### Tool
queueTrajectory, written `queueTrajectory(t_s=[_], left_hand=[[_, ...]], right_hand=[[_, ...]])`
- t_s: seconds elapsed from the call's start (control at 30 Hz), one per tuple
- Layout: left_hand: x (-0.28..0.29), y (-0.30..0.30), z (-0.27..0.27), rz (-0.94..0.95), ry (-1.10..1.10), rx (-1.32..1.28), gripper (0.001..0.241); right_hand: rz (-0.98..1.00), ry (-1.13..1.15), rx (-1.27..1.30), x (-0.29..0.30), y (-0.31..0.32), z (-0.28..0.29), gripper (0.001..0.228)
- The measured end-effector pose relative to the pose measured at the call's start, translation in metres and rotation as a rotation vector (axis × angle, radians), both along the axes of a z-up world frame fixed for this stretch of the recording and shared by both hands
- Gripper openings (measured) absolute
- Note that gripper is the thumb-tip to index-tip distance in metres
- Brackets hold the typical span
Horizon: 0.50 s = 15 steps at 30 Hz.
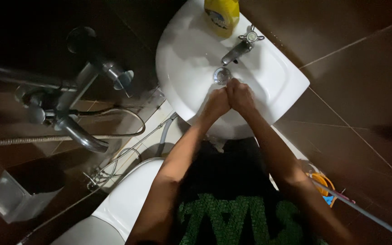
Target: The person wipes the brown tiled wall with a cloth, then moves to the sink to rinse the cloth under running water. They proceed to wipe the sink basin and faucet with the cloth.
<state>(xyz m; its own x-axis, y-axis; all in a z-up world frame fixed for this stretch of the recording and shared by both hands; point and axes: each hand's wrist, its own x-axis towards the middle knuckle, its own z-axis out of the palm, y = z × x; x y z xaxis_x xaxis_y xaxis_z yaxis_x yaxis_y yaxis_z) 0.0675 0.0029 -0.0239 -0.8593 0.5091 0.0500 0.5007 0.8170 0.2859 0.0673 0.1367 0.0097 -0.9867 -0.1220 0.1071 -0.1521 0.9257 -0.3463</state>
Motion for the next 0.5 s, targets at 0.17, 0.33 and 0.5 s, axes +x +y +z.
queueTrajectory(t_s=[0.17, 0.33, 0.5], left_hand=[[-0.004, 0.005, -0.011, 0.291, -0.543, 0.023, 0.029], [0.009, 0.013, -0.020, 0.295, -0.098, 0.061, 0.025], [0.021, -0.007, 0.086, 0.158, 0.225, 0.265, 0.014]], right_hand=[[-0.161, -0.348, -0.356, 0.000, -0.001, -0.015, 0.041], [0.162, -0.118, 0.054, -0.006, 0.024, -0.087, 0.020], [-0.257, -0.548, -1.043, 0.007, 0.006, 0.027, 0.027]])
